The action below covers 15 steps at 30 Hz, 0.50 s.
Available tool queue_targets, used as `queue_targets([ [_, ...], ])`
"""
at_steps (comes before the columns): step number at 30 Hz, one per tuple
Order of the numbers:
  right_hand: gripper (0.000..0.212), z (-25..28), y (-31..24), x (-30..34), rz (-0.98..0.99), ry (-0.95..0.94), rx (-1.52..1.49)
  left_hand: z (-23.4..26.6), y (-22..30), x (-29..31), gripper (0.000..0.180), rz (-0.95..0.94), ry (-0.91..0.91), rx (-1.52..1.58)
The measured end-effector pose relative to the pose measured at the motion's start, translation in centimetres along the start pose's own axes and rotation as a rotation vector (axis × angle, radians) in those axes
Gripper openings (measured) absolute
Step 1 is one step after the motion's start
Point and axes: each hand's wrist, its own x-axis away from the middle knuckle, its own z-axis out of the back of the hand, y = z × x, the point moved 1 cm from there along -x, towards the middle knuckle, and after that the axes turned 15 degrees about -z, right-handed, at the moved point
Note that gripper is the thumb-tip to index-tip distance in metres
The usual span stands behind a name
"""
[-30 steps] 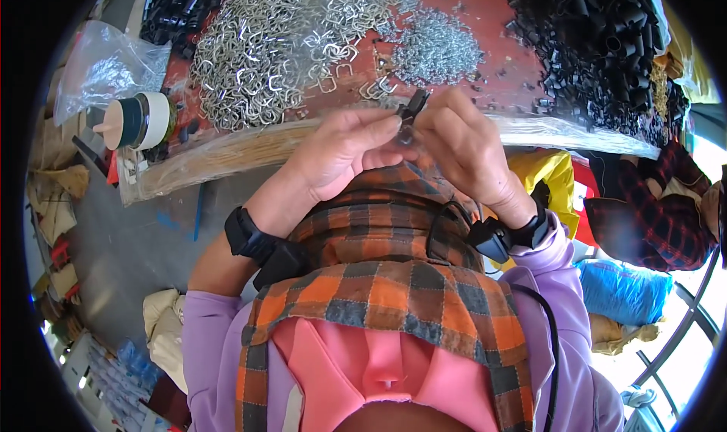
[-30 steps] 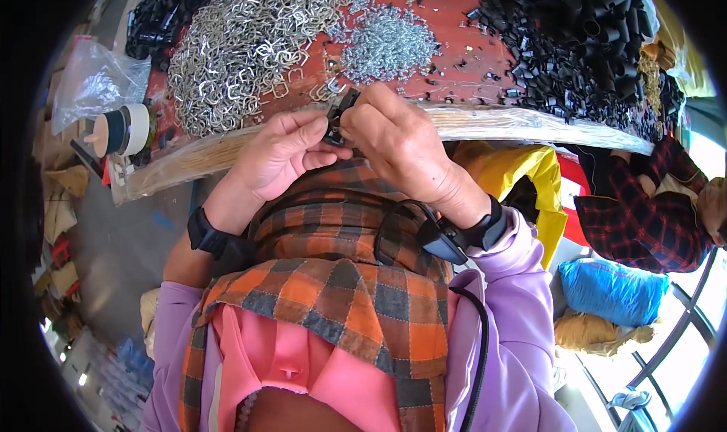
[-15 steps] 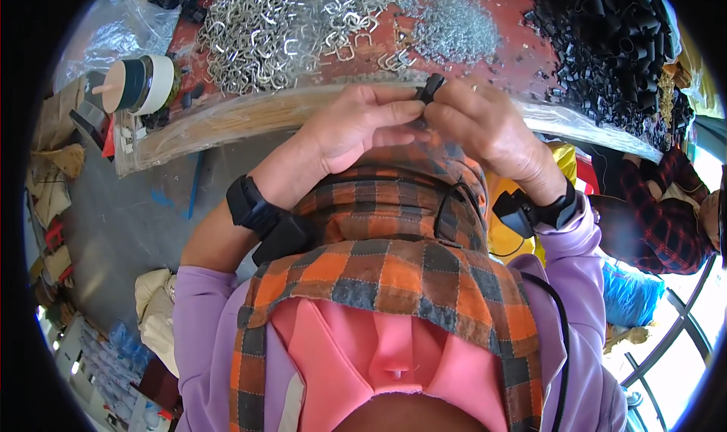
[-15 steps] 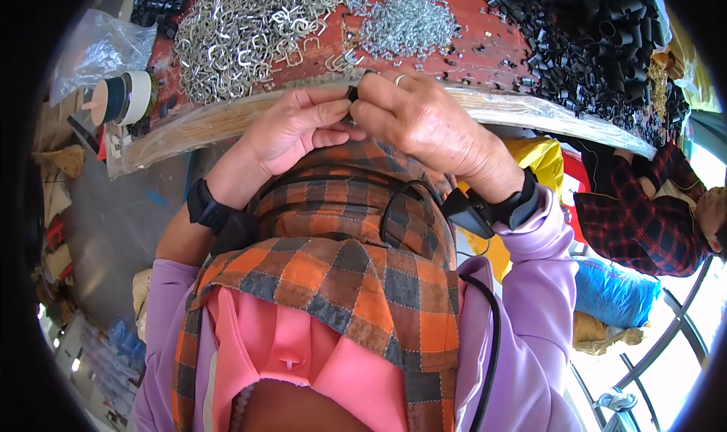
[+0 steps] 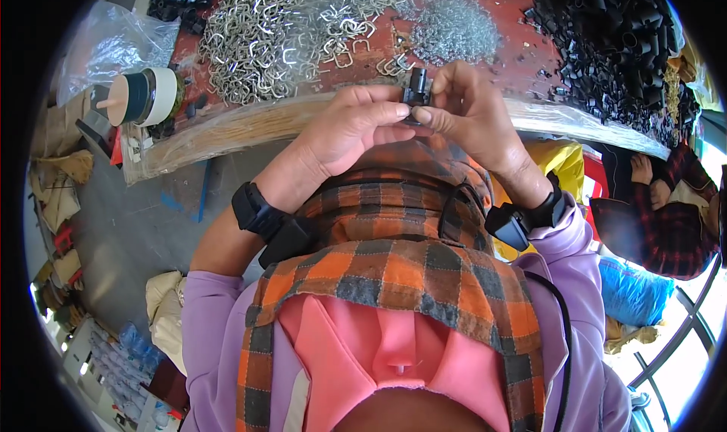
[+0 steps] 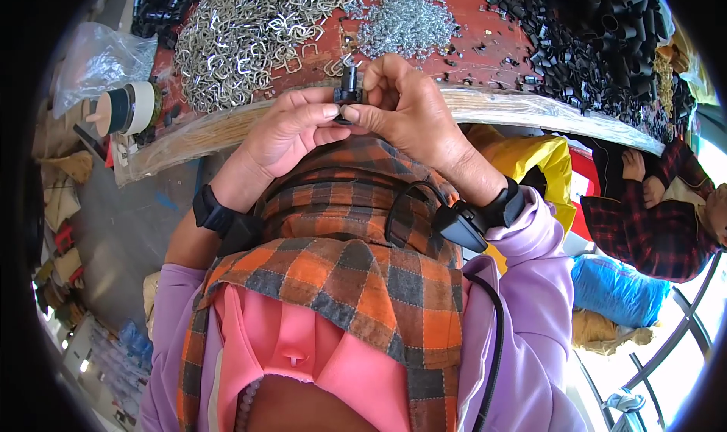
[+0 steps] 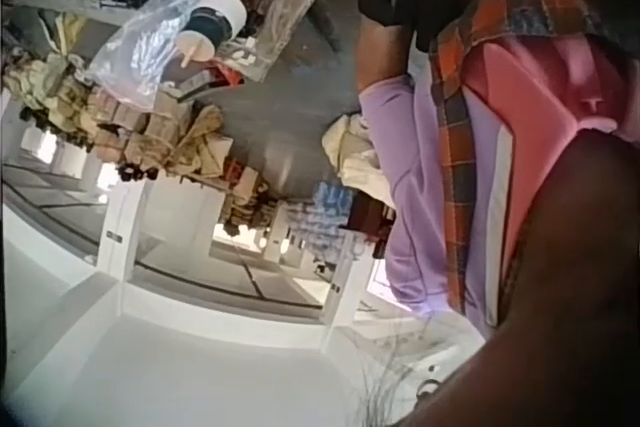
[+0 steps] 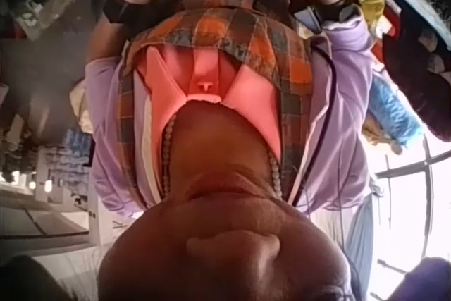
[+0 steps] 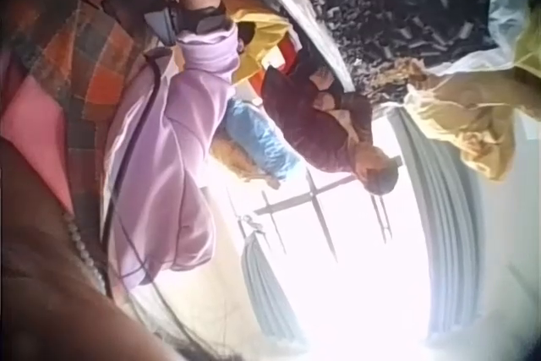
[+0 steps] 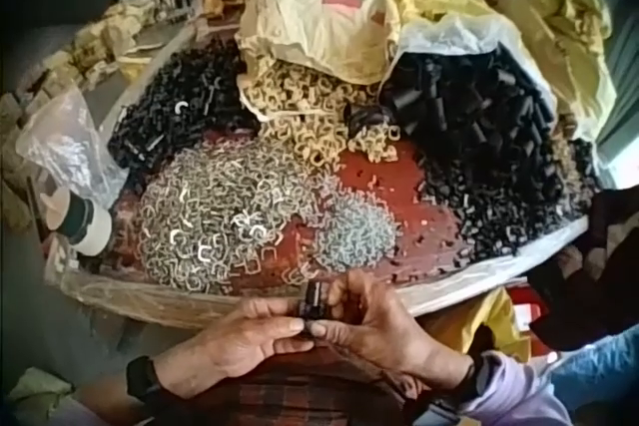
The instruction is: Manually assemble metal clips into black plastic housings at a factory workstation.
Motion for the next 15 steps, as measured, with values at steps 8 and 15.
queue_targets([
  [8,0.028,0.9,1.3,-0.8,0.083,-0.089,-0.061,-1.1,0.1,-0.1,0.029,-0.099,-0.033,-0.176],
  [15,0.025,5.1,-0.7,1.3,0.100,0.004,0.056,-1.6,1.0,-0.5,0.030,-0.143,0.008,-0.099],
])
